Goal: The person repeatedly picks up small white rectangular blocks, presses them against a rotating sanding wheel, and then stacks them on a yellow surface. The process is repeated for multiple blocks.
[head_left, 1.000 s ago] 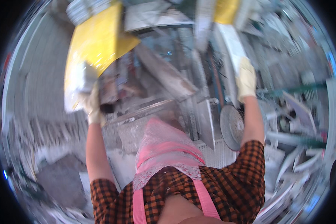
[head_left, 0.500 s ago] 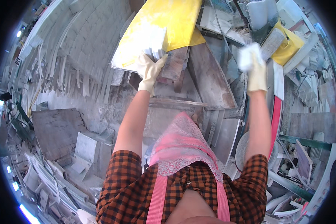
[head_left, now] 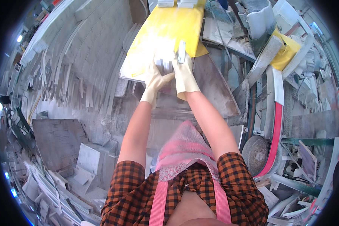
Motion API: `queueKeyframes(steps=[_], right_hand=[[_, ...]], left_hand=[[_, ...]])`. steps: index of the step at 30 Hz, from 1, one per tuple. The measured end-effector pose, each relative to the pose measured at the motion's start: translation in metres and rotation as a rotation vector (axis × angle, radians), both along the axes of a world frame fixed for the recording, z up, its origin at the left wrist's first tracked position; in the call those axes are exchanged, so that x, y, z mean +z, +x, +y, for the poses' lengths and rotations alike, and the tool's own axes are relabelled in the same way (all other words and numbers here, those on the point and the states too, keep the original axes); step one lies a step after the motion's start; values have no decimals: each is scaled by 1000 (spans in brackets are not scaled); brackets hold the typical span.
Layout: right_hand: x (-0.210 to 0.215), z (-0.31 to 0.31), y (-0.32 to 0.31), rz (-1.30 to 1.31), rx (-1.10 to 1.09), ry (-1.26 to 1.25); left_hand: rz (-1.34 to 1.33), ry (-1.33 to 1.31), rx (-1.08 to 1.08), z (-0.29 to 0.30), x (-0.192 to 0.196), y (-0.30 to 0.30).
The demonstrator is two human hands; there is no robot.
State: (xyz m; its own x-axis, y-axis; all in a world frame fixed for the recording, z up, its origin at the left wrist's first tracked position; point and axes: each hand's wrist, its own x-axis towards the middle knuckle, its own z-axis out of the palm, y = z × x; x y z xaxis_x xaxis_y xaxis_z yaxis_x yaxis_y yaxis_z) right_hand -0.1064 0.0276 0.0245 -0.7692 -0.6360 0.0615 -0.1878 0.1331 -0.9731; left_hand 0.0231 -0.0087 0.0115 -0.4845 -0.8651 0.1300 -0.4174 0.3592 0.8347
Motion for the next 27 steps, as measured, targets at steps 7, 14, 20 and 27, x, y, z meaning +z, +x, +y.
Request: queueKeyframes(steps=[7, 14, 20, 27], right_hand=[[17, 22, 13, -159, 274, -239], [34, 51, -7, 221, 226, -35], [25, 174, -97, 223, 148, 6], [15, 384, -201, 406, -288, 160]], left_hand=[[15, -59, 167, 19, 9, -9], [29, 6, 423, 46, 9, -43], [-71, 141, 584, 37, 6, -66], [55, -159, 438, 11, 0, -33]])
